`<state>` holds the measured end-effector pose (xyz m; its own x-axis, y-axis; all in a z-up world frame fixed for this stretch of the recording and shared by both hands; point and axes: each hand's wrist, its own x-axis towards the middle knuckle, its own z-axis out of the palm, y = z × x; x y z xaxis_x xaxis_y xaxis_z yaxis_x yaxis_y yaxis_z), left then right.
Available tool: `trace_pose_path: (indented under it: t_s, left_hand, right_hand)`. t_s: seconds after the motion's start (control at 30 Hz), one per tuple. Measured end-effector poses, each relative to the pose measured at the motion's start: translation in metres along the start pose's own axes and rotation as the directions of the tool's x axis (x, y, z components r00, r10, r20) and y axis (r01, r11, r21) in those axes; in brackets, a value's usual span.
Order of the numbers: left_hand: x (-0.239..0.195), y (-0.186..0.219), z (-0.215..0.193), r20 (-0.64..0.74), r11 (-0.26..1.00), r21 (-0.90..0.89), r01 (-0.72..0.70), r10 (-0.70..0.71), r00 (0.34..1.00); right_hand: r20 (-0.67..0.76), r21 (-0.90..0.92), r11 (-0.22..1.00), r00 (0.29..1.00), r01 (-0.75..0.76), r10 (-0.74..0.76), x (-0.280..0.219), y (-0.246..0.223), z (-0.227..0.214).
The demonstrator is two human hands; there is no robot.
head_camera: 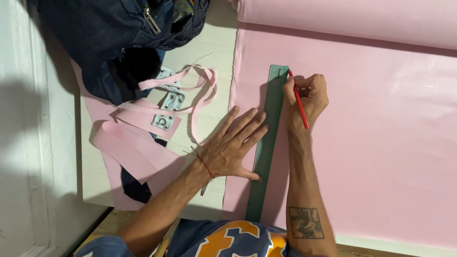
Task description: Measuring and marking dimensions on a large roll of pink leather-like material using a ruler and a red pencil on a workshop table.
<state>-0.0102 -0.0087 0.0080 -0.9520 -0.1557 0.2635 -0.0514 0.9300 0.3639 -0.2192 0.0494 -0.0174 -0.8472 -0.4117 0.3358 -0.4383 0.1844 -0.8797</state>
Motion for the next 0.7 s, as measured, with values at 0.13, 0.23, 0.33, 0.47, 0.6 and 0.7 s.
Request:
trace_pose_path:
  t_s: [0.13,0.23,0.33,0.47,0.6,0.7]
  left_hand:
    - [0.0,0.0,-0.001,-0.003,1.0,-0.004,-0.001,0.001,1.0]
    - [0.0,0.0,-0.001,0.0,1.0,-0.003,0.0,0.0,1.0]
    - [0.002,-0.001,-0.002,-0.007,1.0,-0.008,0.004,-0.004,1.0]
    - [0.001,0.001,-0.004,0.0,0.999,-0.032,-0.002,0.002,1.0]
    - [0.003,0.001,-0.006,-0.016,0.998,-0.058,0.0,-0.001,1.0]
    - [0.001,0.002,-0.004,0.005,0.999,-0.039,-0.002,0.002,1.0]
  right_hand:
    - [-0.011,0.009,1.0,1.0,0.001,-0.001,0.002,-0.004,0.001]
    - [-0.021,0.004,1.0,1.0,-0.001,0.001,0.0,0.001,0.0]
    - [-0.022,-0.016,1.0,0.999,0.025,-0.026,0.001,0.007,0.006]
    - [-0.061,-0.055,0.995,0.995,0.078,-0.081,0.003,0.002,0.003]
    - [-0.037,-0.081,0.995,0.997,0.063,-0.066,0.001,0.003,0.006]
    - [-0.082,-0.061,0.996,0.994,0.069,-0.074,-0.001,0.008,0.003]
